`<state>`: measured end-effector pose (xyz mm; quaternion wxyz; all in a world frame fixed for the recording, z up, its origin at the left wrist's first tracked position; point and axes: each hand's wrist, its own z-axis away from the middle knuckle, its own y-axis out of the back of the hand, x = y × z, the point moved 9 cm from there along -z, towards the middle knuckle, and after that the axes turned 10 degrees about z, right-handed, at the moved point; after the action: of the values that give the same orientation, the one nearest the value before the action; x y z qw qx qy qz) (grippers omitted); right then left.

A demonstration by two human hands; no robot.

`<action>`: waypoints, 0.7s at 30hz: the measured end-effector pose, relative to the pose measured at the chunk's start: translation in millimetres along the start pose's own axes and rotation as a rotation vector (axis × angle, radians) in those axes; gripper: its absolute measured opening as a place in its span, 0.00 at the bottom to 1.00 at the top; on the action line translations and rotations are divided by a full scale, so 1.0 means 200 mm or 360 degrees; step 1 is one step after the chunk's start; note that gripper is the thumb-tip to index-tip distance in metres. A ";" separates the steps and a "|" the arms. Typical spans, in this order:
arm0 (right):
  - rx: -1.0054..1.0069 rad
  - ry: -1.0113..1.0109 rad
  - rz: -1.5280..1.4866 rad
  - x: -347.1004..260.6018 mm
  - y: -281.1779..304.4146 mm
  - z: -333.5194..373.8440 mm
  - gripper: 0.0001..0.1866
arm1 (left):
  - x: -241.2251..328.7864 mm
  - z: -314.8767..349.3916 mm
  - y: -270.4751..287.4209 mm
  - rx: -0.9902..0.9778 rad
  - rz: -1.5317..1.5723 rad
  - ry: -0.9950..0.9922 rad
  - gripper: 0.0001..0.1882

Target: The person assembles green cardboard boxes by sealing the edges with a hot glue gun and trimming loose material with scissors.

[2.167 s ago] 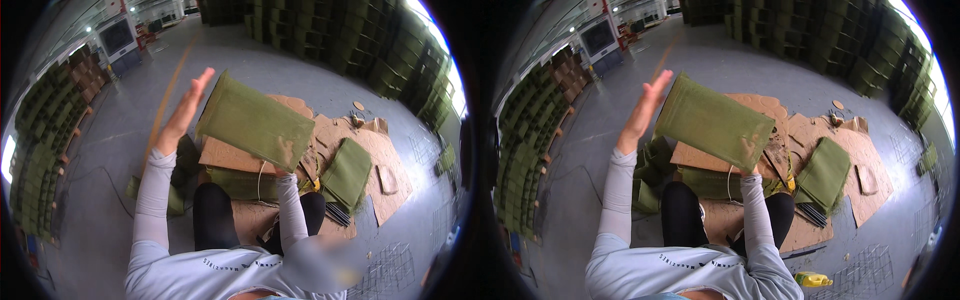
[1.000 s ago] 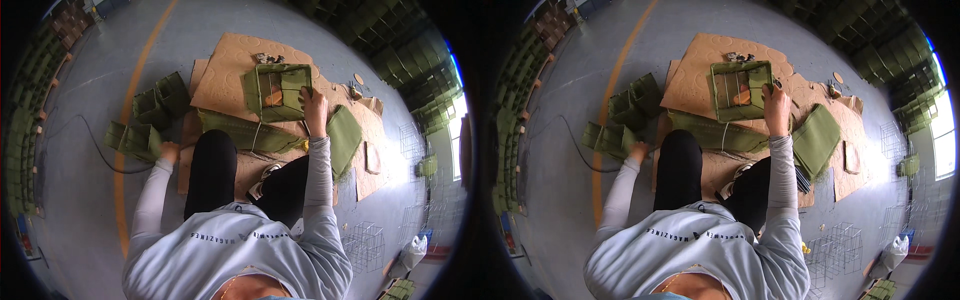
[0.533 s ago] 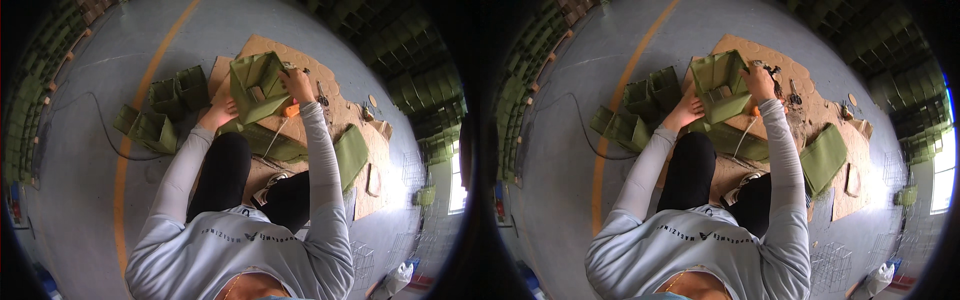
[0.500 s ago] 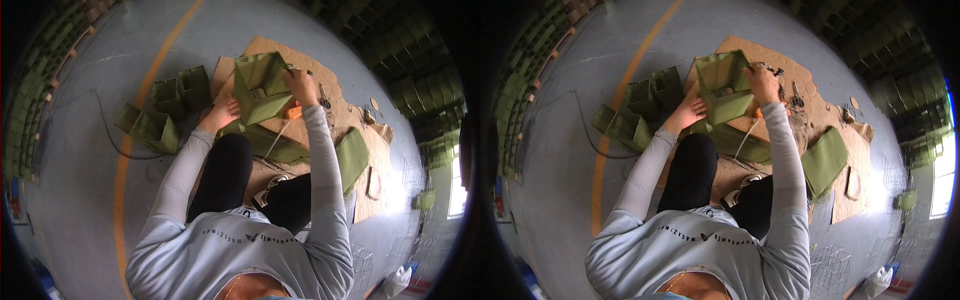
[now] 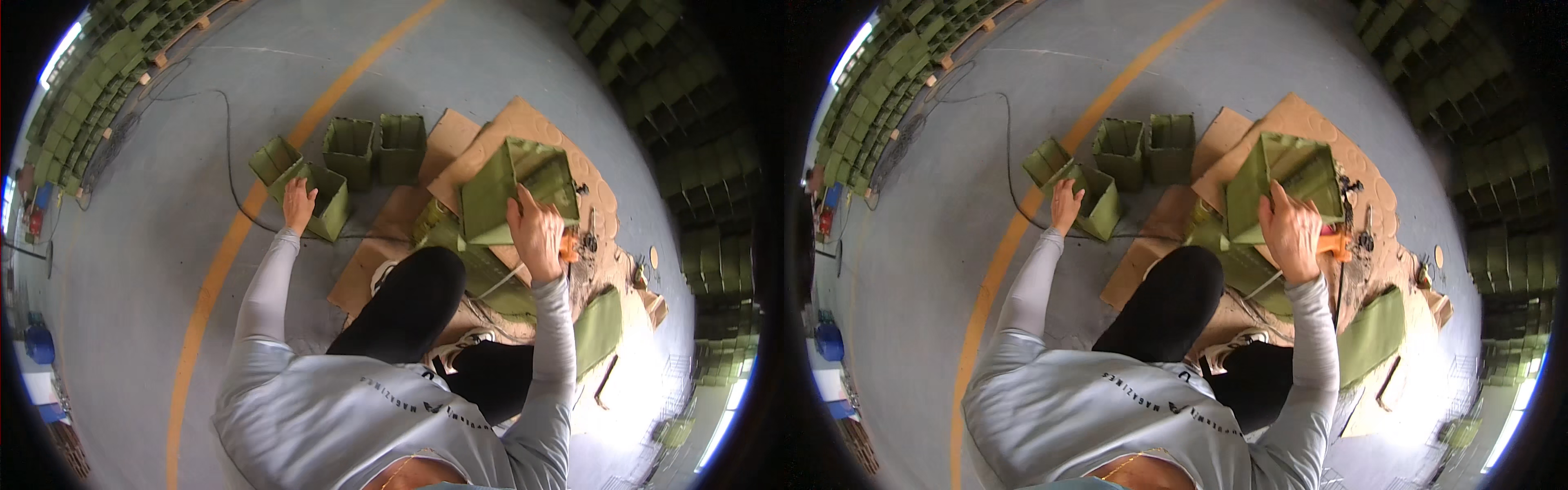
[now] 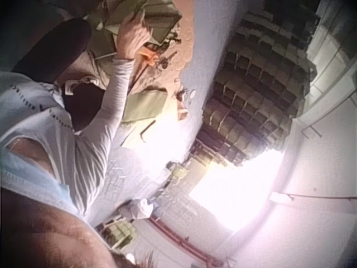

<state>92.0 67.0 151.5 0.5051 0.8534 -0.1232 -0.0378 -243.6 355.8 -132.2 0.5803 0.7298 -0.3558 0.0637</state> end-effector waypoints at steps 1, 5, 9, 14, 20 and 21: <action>0.0008 0.0014 -0.0007 -0.01 0.00 0.00 0.13 | -0.06 -0.05 -0.01 0.0014 -0.0005 0.0009 0.21; -0.0191 -0.0019 0.0131 0.02 -0.03 0.04 0.16 | -0.32 -0.24 -0.10 -0.0131 -0.0323 0.0222 0.28; -0.0540 -0.0337 -0.0286 0.08 -0.08 -0.02 0.20 | -0.49 -0.31 -0.30 -0.0413 -0.0265 0.0498 0.27; 0.0040 0.0024 0.0004 0.33 -0.06 -0.43 0.12 | -0.54 -0.30 -0.41 -0.0218 -0.0229 0.0138 0.17; 0.0397 0.0220 0.0245 0.24 -0.11 -1.13 0.09 | -0.50 -0.28 -0.38 -0.0172 -0.0341 0.0088 0.17; 0.0356 0.0224 0.0470 0.18 -0.27 -1.22 0.08 | -0.53 -0.26 -0.36 -0.0148 -0.0361 0.0079 0.17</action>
<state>181.5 290.8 225.7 0.4144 0.8774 -0.2148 0.1106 -262.7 455.5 -227.3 0.6255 0.7359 -0.2592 -0.0009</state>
